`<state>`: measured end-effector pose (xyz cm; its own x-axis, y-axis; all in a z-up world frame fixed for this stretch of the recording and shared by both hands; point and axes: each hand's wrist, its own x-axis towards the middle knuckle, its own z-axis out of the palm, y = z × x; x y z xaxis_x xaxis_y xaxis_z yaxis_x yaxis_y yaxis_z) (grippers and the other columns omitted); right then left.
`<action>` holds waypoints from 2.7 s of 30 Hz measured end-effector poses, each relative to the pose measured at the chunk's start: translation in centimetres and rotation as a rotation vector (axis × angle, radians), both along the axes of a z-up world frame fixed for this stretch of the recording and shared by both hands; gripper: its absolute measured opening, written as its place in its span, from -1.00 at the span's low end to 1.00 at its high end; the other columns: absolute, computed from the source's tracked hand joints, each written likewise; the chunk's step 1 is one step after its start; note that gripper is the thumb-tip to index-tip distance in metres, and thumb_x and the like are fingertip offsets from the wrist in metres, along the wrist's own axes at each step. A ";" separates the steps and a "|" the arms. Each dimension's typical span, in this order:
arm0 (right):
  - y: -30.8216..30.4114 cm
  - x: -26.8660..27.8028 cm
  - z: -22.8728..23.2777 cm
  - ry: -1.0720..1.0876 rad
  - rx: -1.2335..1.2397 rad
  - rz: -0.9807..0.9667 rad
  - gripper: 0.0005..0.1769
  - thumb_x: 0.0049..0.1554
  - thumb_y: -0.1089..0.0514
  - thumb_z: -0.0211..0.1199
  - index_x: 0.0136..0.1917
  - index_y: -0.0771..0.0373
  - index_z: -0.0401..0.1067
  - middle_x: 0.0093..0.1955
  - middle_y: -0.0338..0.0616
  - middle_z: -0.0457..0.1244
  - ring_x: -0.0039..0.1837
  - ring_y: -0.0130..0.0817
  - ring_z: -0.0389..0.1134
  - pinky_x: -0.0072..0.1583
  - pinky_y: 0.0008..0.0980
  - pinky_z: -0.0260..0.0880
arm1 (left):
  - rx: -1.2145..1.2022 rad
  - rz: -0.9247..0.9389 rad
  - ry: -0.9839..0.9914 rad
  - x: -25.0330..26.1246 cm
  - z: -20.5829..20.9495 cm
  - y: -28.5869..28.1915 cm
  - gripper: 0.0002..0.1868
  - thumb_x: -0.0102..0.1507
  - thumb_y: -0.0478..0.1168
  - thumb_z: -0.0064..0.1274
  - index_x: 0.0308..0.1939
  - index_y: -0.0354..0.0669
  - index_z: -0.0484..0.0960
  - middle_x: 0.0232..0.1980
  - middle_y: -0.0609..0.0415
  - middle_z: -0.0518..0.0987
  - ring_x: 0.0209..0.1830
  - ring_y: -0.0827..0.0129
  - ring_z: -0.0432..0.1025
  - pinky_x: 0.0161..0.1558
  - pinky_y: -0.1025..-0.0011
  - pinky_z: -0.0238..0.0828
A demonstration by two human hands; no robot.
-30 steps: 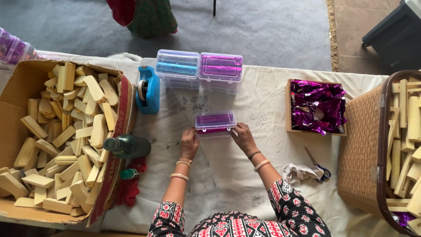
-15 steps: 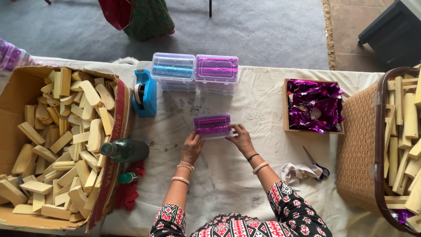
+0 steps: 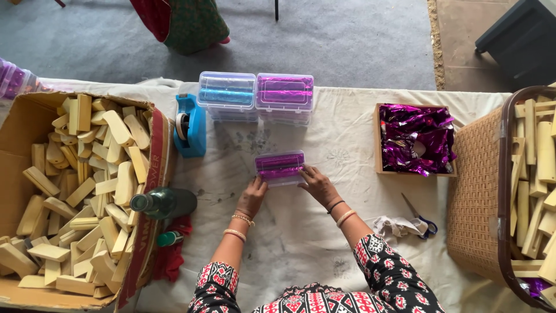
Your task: The recorder wraps small wooden cylinders in purple foil and places them into containers for packaging.
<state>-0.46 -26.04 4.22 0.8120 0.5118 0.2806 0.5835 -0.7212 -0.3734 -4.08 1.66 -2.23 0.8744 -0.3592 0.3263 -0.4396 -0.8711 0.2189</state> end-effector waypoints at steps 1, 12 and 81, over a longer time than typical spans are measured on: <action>-0.1 0.2 -0.5 -0.027 -0.042 0.031 -0.39 0.01 0.09 0.45 0.26 0.39 0.39 0.29 0.03 0.25 0.34 -0.07 0.28 0.26 -0.26 0.42 | 0.094 -0.004 -0.043 0.0 -0.2 0.0 -0.76 0.17 -0.33 0.19 -0.10 -0.13 0.55 0.20 -0.09 0.54 0.10 0.16 0.51 -0.04 0.39 0.58; 1.2 -2.4 1.9 0.257 0.353 -0.152 -0.42 -0.04 0.21 0.46 0.25 0.21 0.38 0.35 -0.09 0.21 0.36 -0.03 0.29 0.31 -0.21 0.41 | -1.000 0.423 0.128 -0.7 -1.2 -3.1 -0.37 0.12 -0.15 0.34 0.18 -0.23 0.40 0.11 -0.09 0.36 -0.07 0.15 0.41 -0.07 0.30 0.46; -12.1 -13.7 -0.1 0.080 0.192 -0.261 -0.67 0.11 0.17 0.36 0.16 0.08 0.47 0.25 -0.12 0.30 0.33 -0.13 0.29 0.35 -0.18 0.31 | -0.073 -0.797 0.320 -22.2 -2.1 -11.3 -0.56 0.34 0.00 -0.05 0.28 0.04 0.52 0.51 0.01 0.31 0.58 0.03 0.03 0.49 -0.05 -0.27</action>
<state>-14.17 -38.12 4.08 0.9320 0.2279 0.2817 0.3520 -0.7542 -0.5543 -26.27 -9.64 -4.29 0.4241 -0.8926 0.1532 -0.8214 -0.3079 0.4801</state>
